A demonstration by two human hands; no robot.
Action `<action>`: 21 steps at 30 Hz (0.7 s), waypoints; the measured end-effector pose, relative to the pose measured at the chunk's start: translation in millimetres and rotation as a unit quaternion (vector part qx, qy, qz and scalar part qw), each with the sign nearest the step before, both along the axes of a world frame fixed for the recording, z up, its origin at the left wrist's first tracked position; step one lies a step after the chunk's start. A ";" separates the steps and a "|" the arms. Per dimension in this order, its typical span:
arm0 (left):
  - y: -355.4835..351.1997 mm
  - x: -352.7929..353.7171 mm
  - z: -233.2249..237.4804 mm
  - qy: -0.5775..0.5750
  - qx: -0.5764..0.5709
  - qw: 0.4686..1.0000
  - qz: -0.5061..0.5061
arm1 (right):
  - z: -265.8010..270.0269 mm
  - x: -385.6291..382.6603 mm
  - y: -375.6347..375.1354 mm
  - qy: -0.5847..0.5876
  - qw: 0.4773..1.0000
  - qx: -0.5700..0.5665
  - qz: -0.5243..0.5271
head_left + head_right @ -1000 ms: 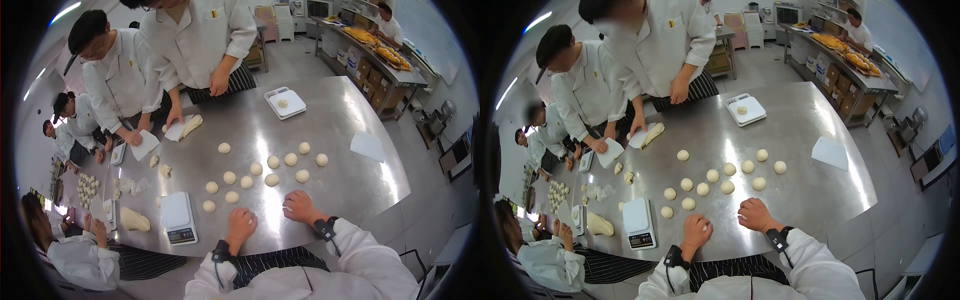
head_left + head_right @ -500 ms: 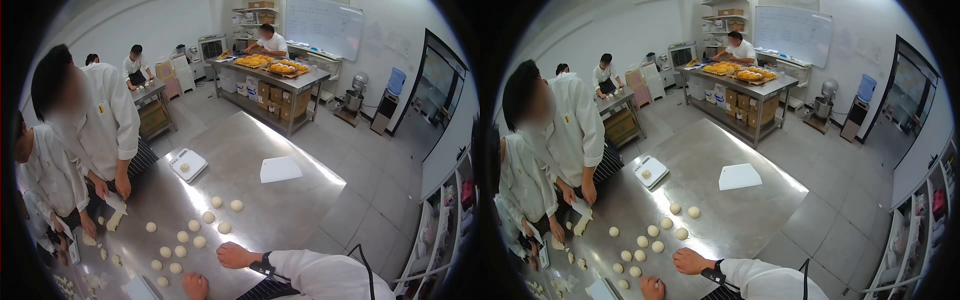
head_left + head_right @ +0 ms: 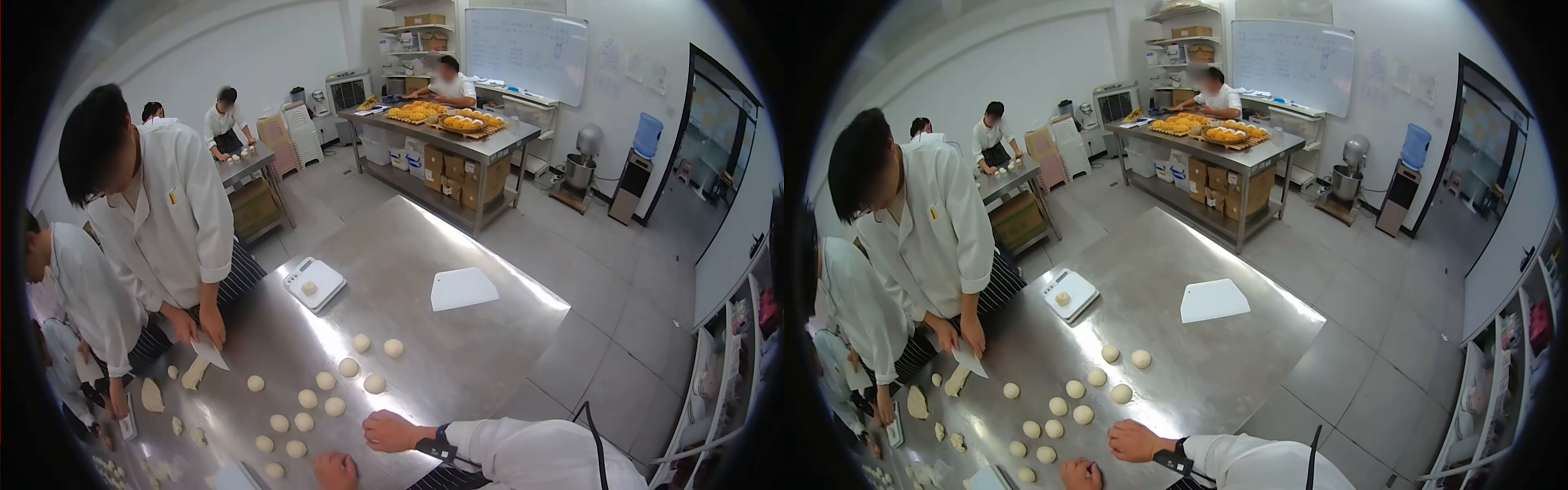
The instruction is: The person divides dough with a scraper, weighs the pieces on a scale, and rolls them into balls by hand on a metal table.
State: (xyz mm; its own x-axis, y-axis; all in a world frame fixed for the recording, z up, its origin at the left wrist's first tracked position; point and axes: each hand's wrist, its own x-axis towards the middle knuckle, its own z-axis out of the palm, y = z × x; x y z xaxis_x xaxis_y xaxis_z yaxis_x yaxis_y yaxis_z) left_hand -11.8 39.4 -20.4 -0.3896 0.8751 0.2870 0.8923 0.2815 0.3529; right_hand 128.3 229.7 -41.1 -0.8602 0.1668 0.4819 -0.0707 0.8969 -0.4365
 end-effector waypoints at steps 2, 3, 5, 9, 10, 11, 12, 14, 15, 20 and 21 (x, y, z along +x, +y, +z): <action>-18.0 -7.9 7.3 0.022 -0.014 1.000 0.011 | -0.1 16.4 17.1 0.036 0.999 -0.022 0.022; -36.1 -9.2 6.2 -0.011 0.005 1.000 -0.016 | -3.1 34.6 16.3 0.032 0.999 -0.022 0.024; -58.0 -4.6 -1.9 -0.042 0.029 0.998 -0.043 | -10.0 60.0 11.9 0.039 0.994 -0.056 0.084; -35.3 28.8 5.8 -0.035 0.028 0.997 -0.069 | 6.0 33.9 -34.0 -0.030 0.993 -0.042 0.102; -20.7 24.3 -0.2 -0.041 0.015 0.997 -0.060 | 12.0 15.0 -35.4 -0.042 0.993 -0.040 0.099; -11.7 18.8 -6.9 -0.047 0.001 0.998 -0.051 | 15.7 2.4 -35.8 -0.052 0.993 -0.039 0.094; -9.2 10.9 -11.1 -0.052 -0.035 0.998 -0.008 | 13.3 -4.6 -29.5 -0.053 0.993 -0.039 0.095; -12.0 -3.6 4.3 -0.031 -0.023 0.999 -0.008 | 1.4 -14.2 -4.0 0.049 0.995 -0.025 0.086; -15.3 -9.7 12.0 -0.012 -0.010 1.000 -0.009 | -1.8 -7.9 5.8 0.071 0.995 -0.022 0.072; -74.3 -6.9 -1.3 -0.048 -0.045 0.997 -0.048 | -0.2 66.1 11.0 -0.011 0.999 -0.021 0.040; -76.7 0.2 -1.5 -0.075 -0.095 0.991 -0.056 | 0.6 72.7 -5.0 -0.020 0.998 -0.011 0.050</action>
